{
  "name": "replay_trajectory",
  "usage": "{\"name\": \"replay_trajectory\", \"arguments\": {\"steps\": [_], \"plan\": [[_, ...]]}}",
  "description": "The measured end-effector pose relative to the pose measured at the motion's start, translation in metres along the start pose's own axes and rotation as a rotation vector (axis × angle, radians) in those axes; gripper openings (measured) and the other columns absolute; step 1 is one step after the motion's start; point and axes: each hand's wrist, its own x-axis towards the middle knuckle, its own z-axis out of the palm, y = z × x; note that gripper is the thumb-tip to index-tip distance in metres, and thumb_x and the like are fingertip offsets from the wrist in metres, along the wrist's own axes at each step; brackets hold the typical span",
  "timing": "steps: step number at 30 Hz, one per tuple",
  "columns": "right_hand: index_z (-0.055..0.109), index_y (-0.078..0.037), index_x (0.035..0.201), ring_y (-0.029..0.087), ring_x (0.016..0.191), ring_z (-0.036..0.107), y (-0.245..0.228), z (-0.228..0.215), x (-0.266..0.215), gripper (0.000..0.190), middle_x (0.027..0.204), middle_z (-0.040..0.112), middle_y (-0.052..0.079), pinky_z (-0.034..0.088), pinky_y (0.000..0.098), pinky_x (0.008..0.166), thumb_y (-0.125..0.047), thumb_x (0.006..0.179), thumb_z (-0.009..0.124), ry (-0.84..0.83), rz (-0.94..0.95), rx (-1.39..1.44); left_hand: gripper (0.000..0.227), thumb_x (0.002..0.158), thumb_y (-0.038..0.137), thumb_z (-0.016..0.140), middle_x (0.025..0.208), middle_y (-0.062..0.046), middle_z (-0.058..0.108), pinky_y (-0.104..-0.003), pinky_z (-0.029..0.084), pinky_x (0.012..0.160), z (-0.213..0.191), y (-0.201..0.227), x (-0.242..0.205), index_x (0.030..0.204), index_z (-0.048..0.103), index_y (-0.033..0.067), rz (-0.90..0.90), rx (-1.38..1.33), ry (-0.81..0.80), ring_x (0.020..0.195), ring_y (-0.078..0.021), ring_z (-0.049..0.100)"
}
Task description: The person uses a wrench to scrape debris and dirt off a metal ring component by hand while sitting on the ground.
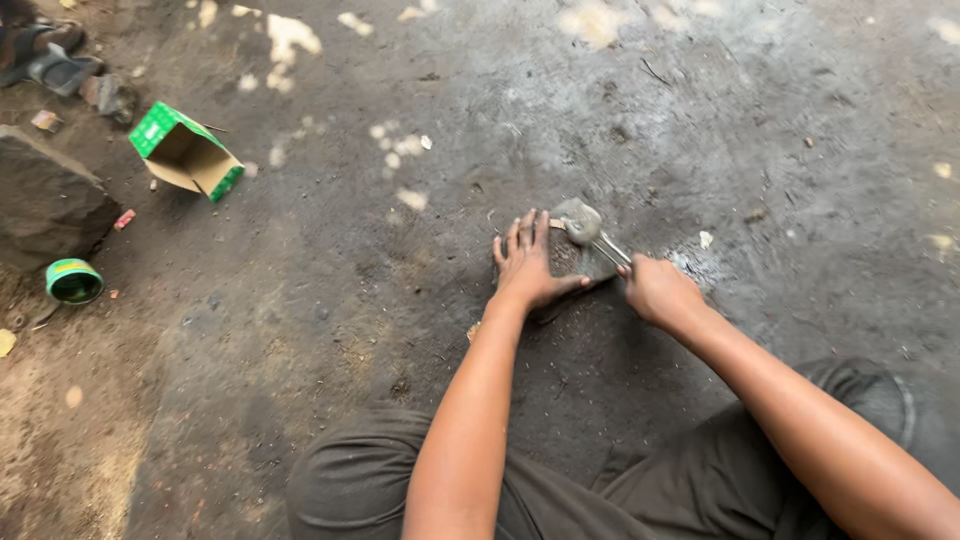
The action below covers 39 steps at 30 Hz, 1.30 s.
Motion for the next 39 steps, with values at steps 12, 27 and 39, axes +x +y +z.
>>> {"name": "replay_trajectory", "arguments": {"steps": [12, 27, 39], "plan": [[0.062, -0.006, 0.101, 0.046, 0.074, 0.068, 0.024, 0.021, 0.028, 0.028, 0.080, 0.069, 0.026, 0.051, 0.0564, 0.063, -0.032, 0.104, 0.053, 0.311, -0.022, 0.103, 0.149, 0.053, 0.075, 0.085, 0.171, -0.008, 0.004, -0.063, -0.003, 0.121, -0.003, 0.002, 0.002, 0.164, 0.004, 0.0173, -0.027, -0.030, -0.029, 0.157, -0.0325, -0.002], [0.059, -0.002, 0.108, 0.040, 0.070, 0.072, 0.005, -0.010, 0.005, 0.028, 0.081, 0.071, 0.024, 0.054, 0.0527, 0.065, -0.028, 0.110, 0.046, 0.286, -0.020, 0.305, 0.146, 0.056, 0.076, 0.084, 0.172, -0.008, 0.009, -0.063, -0.003, 0.123, -0.001, -0.001, -0.002, 0.165, 0.007, 0.0162, -0.005, -0.034, -0.006, 0.158, -0.0326, 0.000], [0.059, -0.006, 0.104, 0.032, 0.069, 0.071, 0.014, 0.009, 0.014, 0.022, 0.082, 0.071, 0.016, 0.056, 0.0519, 0.064, -0.025, 0.106, 0.048, 0.300, -0.039, 0.351, 0.148, 0.056, 0.078, 0.083, 0.171, -0.007, 0.004, -0.062, -0.004, 0.123, -0.008, 0.004, 0.001, 0.163, 0.003, 0.0152, -0.037, 0.004, -0.084, 0.158, -0.0312, -0.002]]}}
